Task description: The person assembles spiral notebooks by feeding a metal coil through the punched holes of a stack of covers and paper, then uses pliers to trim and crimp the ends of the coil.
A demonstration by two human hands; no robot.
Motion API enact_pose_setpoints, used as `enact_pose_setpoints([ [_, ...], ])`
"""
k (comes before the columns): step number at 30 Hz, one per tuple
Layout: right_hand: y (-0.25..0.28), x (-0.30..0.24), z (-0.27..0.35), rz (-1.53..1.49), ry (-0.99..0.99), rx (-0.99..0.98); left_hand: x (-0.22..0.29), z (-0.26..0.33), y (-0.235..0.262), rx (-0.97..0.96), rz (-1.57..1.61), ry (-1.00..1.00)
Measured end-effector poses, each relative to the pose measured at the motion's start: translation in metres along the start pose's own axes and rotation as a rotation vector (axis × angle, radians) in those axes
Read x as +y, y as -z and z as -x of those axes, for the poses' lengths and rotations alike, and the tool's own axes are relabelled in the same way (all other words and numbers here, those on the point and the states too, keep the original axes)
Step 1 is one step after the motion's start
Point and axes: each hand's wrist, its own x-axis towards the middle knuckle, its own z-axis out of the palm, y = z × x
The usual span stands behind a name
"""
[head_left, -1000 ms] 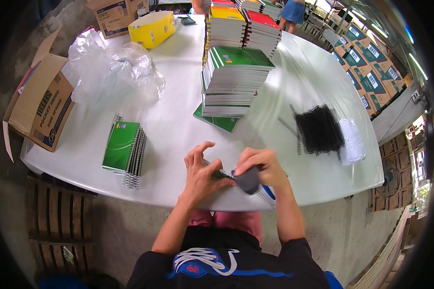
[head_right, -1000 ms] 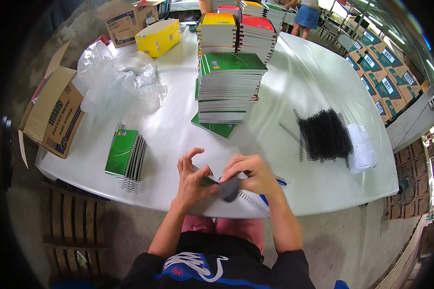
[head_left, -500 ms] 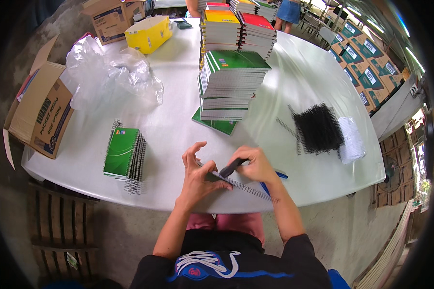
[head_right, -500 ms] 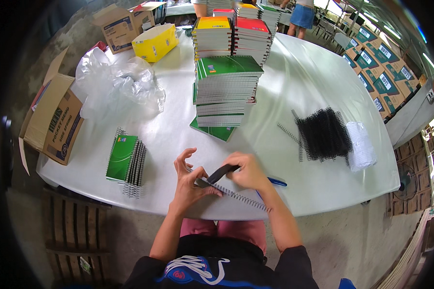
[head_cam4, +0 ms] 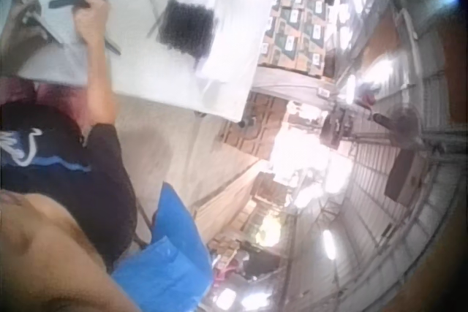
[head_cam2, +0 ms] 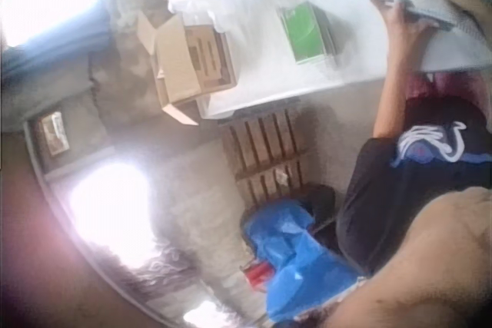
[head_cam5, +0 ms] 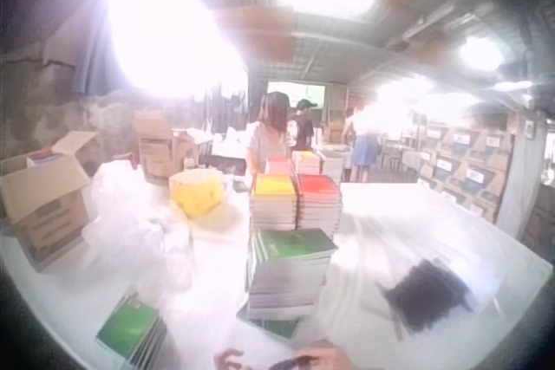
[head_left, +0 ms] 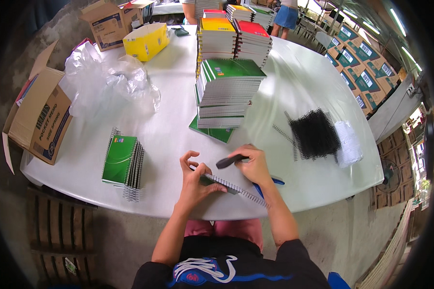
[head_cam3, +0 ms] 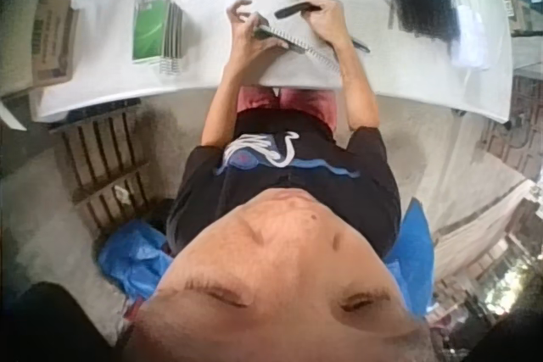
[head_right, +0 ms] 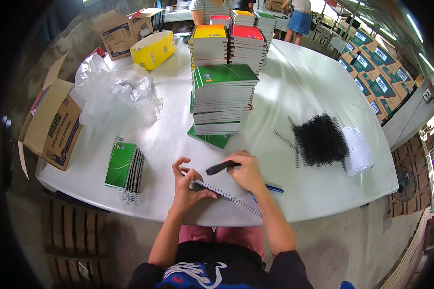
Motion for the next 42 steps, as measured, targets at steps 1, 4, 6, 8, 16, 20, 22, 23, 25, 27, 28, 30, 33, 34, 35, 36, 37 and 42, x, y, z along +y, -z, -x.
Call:
enact_pose_setpoints([
  [1,0.006,0.001,-0.003,0.142,-0.033,0.006,-0.001,-0.001,-0.001,0.011,-0.007,-0.007],
  [4,0.021,-0.002,-0.006,0.402,-0.043,0.003,0.006,-0.001,-0.005,0.061,-0.032,-0.004],
  [6,0.027,-0.026,-0.010,0.278,0.044,-0.057,0.005,0.008,-0.004,0.116,-0.062,0.086],
  [8,0.030,-0.059,-0.003,0.159,0.118,-0.135,0.006,0.017,-0.006,0.183,-0.141,0.056],
  [16,-0.011,-0.063,0.035,0.440,0.342,-0.128,0.008,0.034,-0.028,0.266,-0.207,-0.013],
  [20,-0.020,-0.065,0.036,0.526,0.329,-0.126,0.004,0.033,-0.025,0.230,-0.253,-0.046],
  [22,-0.023,-0.068,0.038,0.606,0.338,-0.095,0.008,0.029,-0.022,0.213,-0.245,-0.028],
  [23,-0.026,-0.070,0.040,0.650,0.355,-0.065,0.010,0.028,-0.022,0.207,-0.241,-0.018],
  [25,-0.030,-0.074,0.041,0.689,0.350,-0.032,0.004,0.030,-0.023,0.214,-0.240,-0.011],
  [27,-0.035,-0.077,0.040,0.677,0.308,-0.028,0.002,0.031,-0.025,0.219,-0.220,-0.008],
  [28,-0.037,-0.076,0.040,0.683,0.290,-0.015,0.006,0.030,-0.024,0.228,-0.203,-0.014],
  [30,-0.042,-0.070,0.042,0.695,0.255,0.009,0.007,0.030,-0.024,0.244,-0.179,-0.009],
  [33,-0.044,-0.074,0.041,0.680,0.246,0.027,0.003,0.031,-0.024,0.258,-0.155,0.022],
  [34,-0.040,-0.075,0.042,0.650,0.219,-0.007,0.004,0.029,-0.024,0.254,-0.131,0.020],
  [35,-0.034,-0.077,0.042,0.620,0.193,-0.040,0.006,0.028,-0.023,0.250,-0.107,0.019],
  [36,-0.029,-0.079,0.042,0.589,0.167,-0.073,0.006,0.029,-0.023,0.229,-0.120,-0.007],
  [37,-0.025,-0.083,0.041,0.562,0.085,-0.144,0.004,0.030,-0.021,0.212,-0.139,-0.030],
  [42,0.010,-0.079,0.006,-0.036,-0.234,-0.624,0.010,0.029,0.003,0.141,-0.106,-0.002],
])
